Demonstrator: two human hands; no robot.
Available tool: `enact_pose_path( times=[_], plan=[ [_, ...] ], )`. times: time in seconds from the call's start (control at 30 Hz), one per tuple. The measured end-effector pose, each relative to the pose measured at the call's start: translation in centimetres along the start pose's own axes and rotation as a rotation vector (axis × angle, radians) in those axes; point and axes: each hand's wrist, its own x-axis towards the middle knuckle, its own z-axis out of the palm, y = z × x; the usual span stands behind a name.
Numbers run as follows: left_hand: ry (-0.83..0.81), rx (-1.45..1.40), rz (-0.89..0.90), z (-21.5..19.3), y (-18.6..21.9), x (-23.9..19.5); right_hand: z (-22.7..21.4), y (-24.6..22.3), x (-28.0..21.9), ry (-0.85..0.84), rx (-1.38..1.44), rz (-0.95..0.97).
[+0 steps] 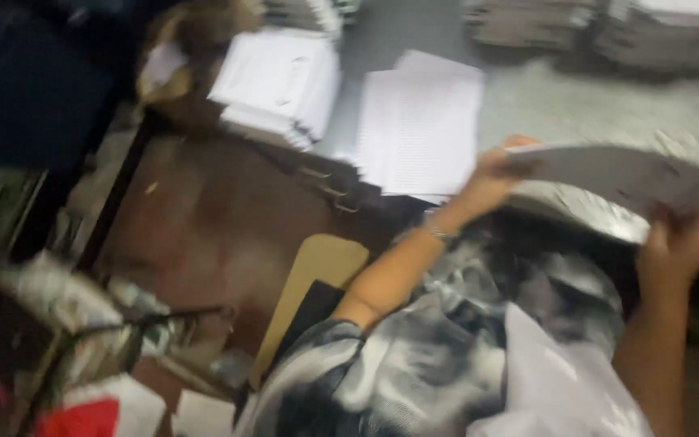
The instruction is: Inspecting the pages of spiral-bound notebooks and loose-leaf paper for quality control before stacking them.
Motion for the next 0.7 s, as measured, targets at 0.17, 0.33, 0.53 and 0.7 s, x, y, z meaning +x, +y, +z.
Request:
enact_pose_path(
  times=[0.17, 0.33, 0.53, 0.7],
  plan=[
    [-0.030, 0.114, -0.170, 1.9, 1.1, -0.6, 2.6, 6.5, -1.8, 0.074, 0.181, -0.023],
    [0.061, 0.221, -0.149, 1.4, -7.6, -1.2, 2.5, 6.5, -1.4, 0.032, 0.247, 0.040],
    [-0.071, -0.038, -0.156, 0.8, 0.2, -0.8, 1.6, 9.3, -1.8, 0.061, 0.213, 0.256],
    [-0.115, 0.051, 0.032, 1.0, -0.2, 0.0, 1.1, 11.9, -2.2, 0.016, 0.208, 0.329]
  ],
)
